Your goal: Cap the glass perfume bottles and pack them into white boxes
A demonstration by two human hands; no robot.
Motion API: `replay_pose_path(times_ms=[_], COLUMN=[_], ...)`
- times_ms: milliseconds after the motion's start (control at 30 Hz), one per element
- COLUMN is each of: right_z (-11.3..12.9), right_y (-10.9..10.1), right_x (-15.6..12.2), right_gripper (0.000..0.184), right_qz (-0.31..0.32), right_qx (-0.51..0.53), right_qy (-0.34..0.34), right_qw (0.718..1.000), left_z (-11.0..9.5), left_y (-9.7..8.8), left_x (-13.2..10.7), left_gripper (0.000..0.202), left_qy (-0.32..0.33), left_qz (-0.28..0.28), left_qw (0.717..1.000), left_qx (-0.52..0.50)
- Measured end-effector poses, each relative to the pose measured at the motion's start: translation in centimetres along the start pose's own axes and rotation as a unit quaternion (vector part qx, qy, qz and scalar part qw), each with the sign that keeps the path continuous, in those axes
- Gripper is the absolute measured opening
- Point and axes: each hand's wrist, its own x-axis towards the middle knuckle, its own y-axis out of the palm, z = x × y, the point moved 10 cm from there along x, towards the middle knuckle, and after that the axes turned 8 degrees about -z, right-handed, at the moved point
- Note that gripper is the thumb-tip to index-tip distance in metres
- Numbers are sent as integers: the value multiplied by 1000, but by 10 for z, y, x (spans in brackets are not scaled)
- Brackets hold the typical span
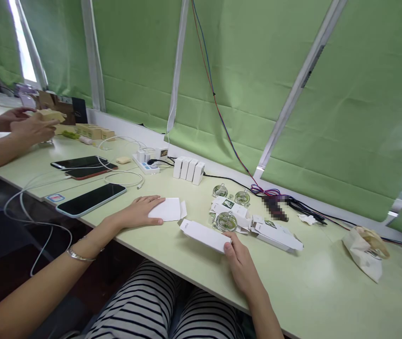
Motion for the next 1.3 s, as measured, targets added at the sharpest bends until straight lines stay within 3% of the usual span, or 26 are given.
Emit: replay_pose_path(times_ms=[133,400,500,667,767,900,1000,1167,1300], right_z=[-4,-24,-29,-31,-14,8,8,9,-1], right_y=[-5,-19,-20,-10,-5,20,31,41,42], right_x=[3,2,1,5,4,-7,-15,-20,-15], right_gripper=[48,52,48,38,38,45,51,73,80], right_qz=[-40,-123,-128,-87,-64,90,170,242,205], right_qx=[32,-7,-27,-88,-68,3,14,18,-11], right_qy=[4,57,83,81,1,-84,-69,-53,-19], right_qw=[999,991,988,989,996,992,983,969,978], left_z=[-1,-1,-1,-1,-1,0,1,-6,-11], left_y=[-1,-1,-1,-1,-2,0,0,-11,-19], left_x=[0,0,0,-1,0,0,1,1,1], left_gripper=[93,94,93,93,93,93,92,85,79], left_qy=[-1,-3,-4,-7,-6,0,4,25,26], left_qz=[5,8,8,9,5,1,-8,-58,-83], left_qw=[1000,1000,1000,1000,1000,1000,1000,998,996], left_qx=[-1,-6,-6,-9,-13,-18,-15,5,23])
